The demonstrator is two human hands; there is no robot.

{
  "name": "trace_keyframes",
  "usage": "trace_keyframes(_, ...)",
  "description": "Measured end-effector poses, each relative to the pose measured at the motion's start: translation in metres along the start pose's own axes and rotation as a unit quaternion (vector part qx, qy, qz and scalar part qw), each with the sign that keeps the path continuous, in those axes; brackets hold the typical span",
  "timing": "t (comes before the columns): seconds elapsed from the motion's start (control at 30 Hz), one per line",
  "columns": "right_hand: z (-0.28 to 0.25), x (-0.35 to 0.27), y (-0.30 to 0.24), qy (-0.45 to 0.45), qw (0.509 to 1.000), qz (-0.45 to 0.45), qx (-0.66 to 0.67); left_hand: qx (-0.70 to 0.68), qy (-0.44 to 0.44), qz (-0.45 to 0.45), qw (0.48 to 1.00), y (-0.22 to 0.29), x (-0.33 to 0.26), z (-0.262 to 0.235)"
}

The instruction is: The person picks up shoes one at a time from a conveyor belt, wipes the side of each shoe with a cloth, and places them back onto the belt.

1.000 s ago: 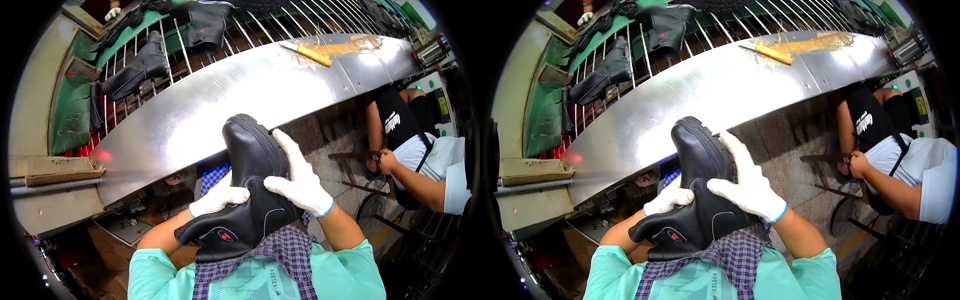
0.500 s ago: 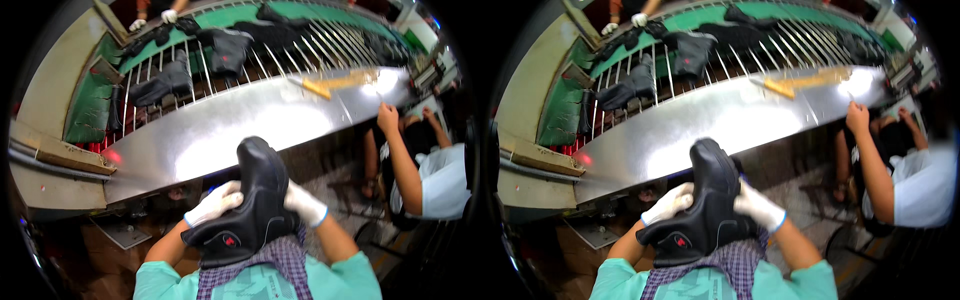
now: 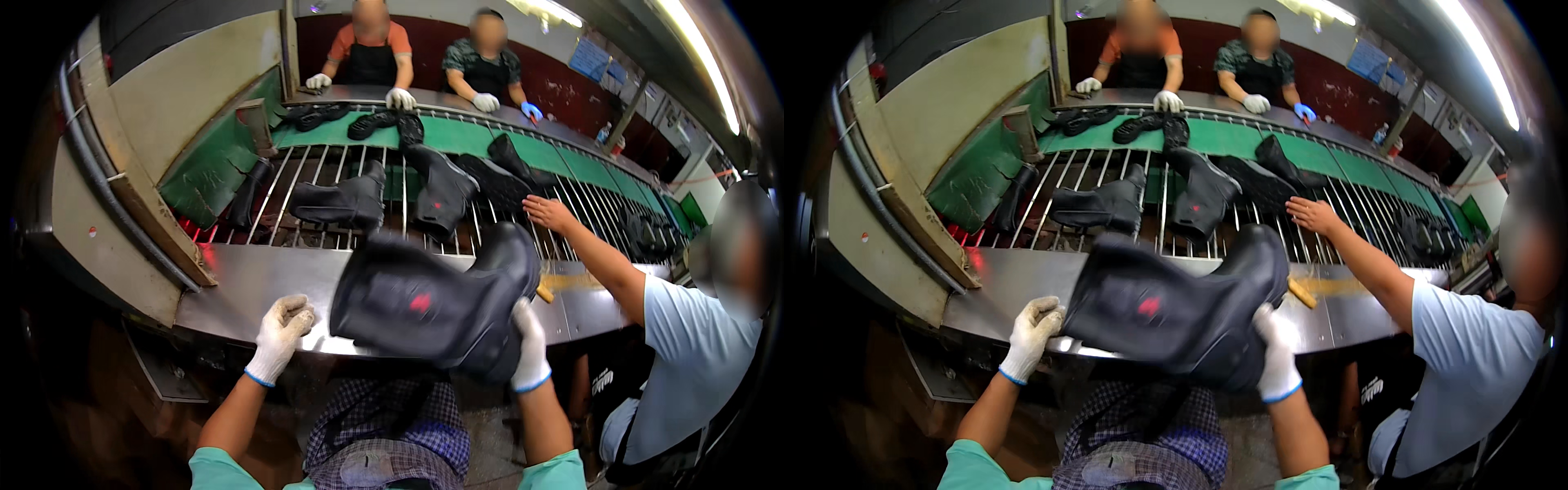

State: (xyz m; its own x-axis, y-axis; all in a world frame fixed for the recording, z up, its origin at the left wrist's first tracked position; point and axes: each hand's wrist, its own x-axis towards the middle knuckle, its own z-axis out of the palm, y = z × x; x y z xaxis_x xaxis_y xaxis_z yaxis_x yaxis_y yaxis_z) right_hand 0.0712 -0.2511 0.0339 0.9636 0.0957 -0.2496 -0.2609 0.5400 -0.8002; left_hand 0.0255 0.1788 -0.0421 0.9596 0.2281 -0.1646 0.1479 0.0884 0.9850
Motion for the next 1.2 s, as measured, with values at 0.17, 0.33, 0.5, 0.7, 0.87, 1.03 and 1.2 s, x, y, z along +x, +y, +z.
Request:
trace_keyframes(0.17,0.021,0.092,-0.043,-0.041,0.991,0.042,0.122,0.200,0.127,0.090,0.967,-0.044,0.048,-0.008)
trace_keyframes(0.33,0.017,0.156,-0.055,0.022,0.995,0.018,0.095,0.249,0.133,0.139,0.949,-0.028,0.057,0.006)
trace_keyframes(0.5,-0.009,0.216,-0.064,0.209,0.975,-0.019,0.071,0.263,0.113,0.114,0.951,-0.018,0.066,0.012)
trace_keyframes(0.7,0.020,0.194,-0.002,0.024,0.788,-0.151,-0.597,0.289,0.108,0.084,0.947,-0.006,0.086,0.013)
trace_keyframes(0.87,0.081,0.168,0.063,-0.109,0.716,-0.174,-0.667,0.282,0.109,0.149,0.942,-0.016,0.108,0.017)
trace_keyframes(1.03,0.112,0.175,0.116,-0.161,0.666,-0.191,-0.703,0.259,0.101,0.144,0.950,-0.019,0.112,0.023)
trace_keyframes(1.2,0.120,0.212,0.119,-0.114,0.763,-0.220,-0.598,0.253,0.100,0.164,0.948,-0.040,0.123,0.018)
